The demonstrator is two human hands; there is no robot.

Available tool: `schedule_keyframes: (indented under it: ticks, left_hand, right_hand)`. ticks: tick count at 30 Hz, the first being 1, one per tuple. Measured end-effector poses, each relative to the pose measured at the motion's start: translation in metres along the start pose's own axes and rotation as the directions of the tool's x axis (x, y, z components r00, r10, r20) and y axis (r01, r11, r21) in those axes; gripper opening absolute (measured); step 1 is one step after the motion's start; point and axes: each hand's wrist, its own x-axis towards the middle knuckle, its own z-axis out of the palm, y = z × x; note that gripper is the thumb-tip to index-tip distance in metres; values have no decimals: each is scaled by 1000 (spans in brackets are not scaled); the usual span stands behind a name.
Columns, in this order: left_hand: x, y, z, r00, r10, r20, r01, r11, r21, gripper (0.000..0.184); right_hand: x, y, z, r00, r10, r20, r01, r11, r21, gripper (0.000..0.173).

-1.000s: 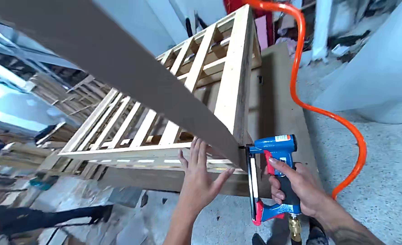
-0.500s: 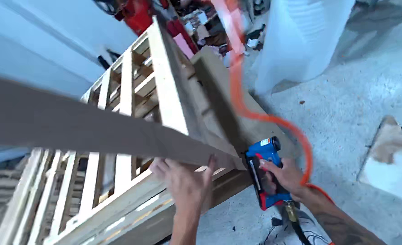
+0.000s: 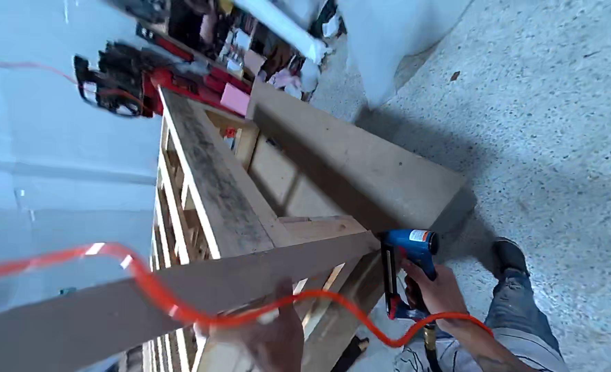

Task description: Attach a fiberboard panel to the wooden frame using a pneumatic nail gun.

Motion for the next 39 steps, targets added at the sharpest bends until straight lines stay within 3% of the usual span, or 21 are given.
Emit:
schedule_keyframes:
  ticks: [2,3,4,5,6,7,8,10,12,14,15,17,20,23,27,32,36,39]
  left_hand:
    - [-31,-2,-6,951,308,-6,-303,932,-199,68]
    - [-41,4,-4,885,459,81,-423,864,-274,39]
    - [-43,18,5,772,600,209,-516,784,-345,22]
    - [-36,39,17,597,698,395,-609,715,-342,22]
    - [-24,60,31,412,676,611,-678,675,-290,26]
    - [-8,79,48,284,588,758,-735,640,-221,30]
    - [5,91,66,256,532,807,-791,595,-142,34]
    - [16,93,96,353,444,824,-824,564,50,54]
    - [16,71,99,457,312,833,-807,539,241,68]
    - [10,54,103,490,353,797,-830,468,303,70]
    - [7,44,110,474,440,762,-859,423,290,66]
    - [6,16,123,358,615,702,-933,263,245,55]
    - [7,-3,124,237,635,735,-971,125,205,50]
    - [12,0,120,239,648,723,-971,180,160,59]
    - [17,-2,128,202,657,726,-975,67,210,61]
    - [19,-14,117,188,705,684,-976,214,47,57]
    - [20,-32,113,92,767,635,-995,42,94,50]
    - [15,-39,119,86,754,651,-995,27,101,46]
  right_hand:
    - [-13,-20,-19,998,-34,-44,34,999,-8,43]
    - [-22,-28,-29,995,-68,-73,67,998,-15,43]
    - [-33,-35,-35,988,-111,-108,111,994,-10,43]
    - [-43,-37,-36,978,-157,-140,161,987,16,41]
    - [-53,-36,-33,966,-192,-173,204,978,52,40]
    - [-59,-33,-27,955,-212,-206,235,967,98,40]
    - [-62,-27,-21,947,-215,-238,253,957,140,41]
    - [-57,-10,-14,945,-200,-257,252,949,190,44]
    - [-43,21,10,967,-134,-218,194,939,285,46]
    - [-25,52,32,984,-26,-179,94,917,387,49]
    - [-16,66,42,987,20,-157,49,903,427,50]
    - [-2,88,60,991,75,-107,-15,876,482,48]
    - [4,102,80,991,122,-63,-72,854,515,48]
    - [11,100,91,986,153,-64,-94,832,546,51]
    - [35,101,100,989,113,-100,-56,891,451,54]
    - [25,87,93,981,87,-174,-30,952,305,52]
    - [23,90,100,978,101,-183,-54,968,243,51]
    - [19,97,99,967,111,-228,-62,975,213,54]
